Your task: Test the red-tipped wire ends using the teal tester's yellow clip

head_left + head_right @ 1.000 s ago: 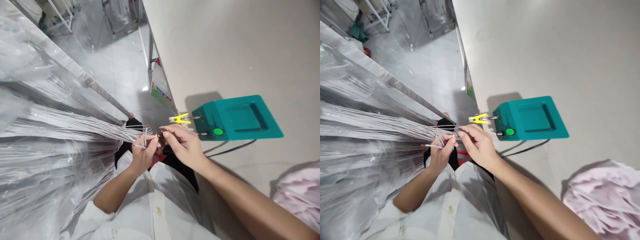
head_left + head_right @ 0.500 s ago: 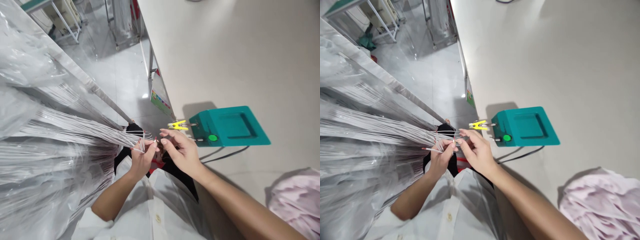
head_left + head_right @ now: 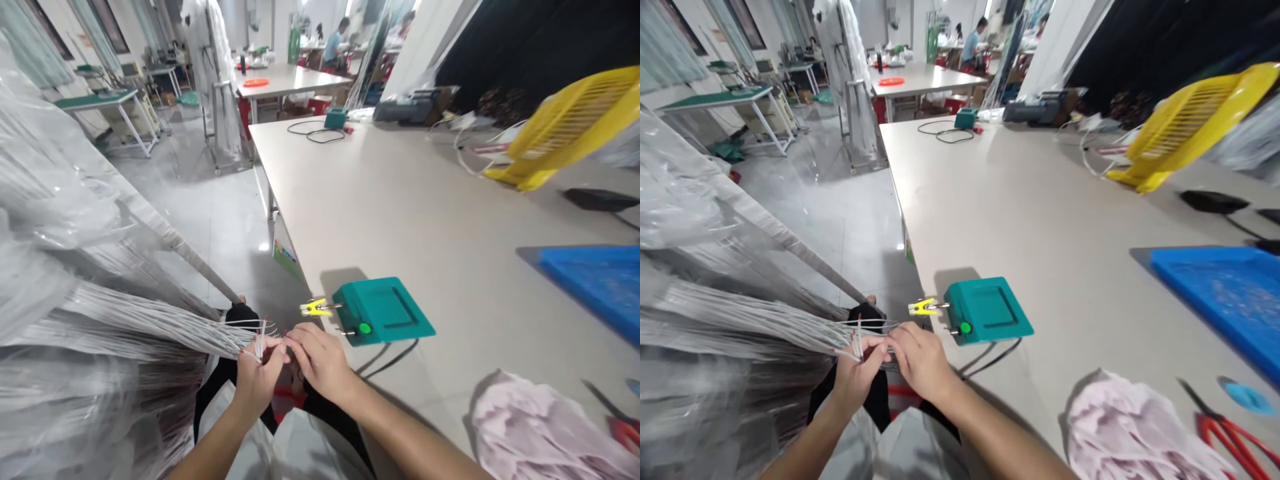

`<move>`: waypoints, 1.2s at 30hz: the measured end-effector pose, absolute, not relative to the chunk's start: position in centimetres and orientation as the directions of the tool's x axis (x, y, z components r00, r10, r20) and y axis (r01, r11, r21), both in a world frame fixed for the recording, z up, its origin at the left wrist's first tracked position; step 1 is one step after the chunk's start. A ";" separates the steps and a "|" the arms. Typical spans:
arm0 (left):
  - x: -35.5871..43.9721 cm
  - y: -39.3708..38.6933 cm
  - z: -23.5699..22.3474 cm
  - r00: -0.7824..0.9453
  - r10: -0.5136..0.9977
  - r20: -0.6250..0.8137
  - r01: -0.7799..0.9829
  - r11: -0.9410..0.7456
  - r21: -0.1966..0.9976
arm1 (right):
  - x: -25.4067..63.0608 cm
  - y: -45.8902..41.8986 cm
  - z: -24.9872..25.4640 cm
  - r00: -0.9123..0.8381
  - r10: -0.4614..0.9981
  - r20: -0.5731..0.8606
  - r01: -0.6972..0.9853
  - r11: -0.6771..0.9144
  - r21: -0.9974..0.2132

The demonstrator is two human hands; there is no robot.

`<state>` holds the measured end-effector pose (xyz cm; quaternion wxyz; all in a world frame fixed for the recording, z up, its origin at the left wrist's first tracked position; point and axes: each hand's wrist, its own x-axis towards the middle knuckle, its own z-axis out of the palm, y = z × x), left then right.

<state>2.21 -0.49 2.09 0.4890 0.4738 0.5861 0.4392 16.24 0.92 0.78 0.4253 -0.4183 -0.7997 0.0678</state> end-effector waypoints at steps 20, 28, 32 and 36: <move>1.6 -0.1 1.7 -0.183 0.962 -0.204 0.106 0.225 0.969 | 16.1 1.0 1.7 -0.209 0.877 0.434 0.621 0.461 -0.633; 2.1 -0.8 0.6 -0.055 0.972 -0.230 0.061 0.233 0.971 | 14.9 1.4 1.6 -0.155 0.963 0.220 0.400 0.265 -0.878; 2.4 -1.3 0.2 -0.086 0.969 -0.232 0.109 0.240 0.965 | 15.1 1.2 1.0 -0.153 0.958 0.244 0.416 0.286 -0.863; 2.7 -1.4 0.3 -0.126 0.989 -0.080 0.196 0.104 0.975 | 15.8 1.4 0.5 -0.298 0.768 0.566 0.659 0.595 -0.460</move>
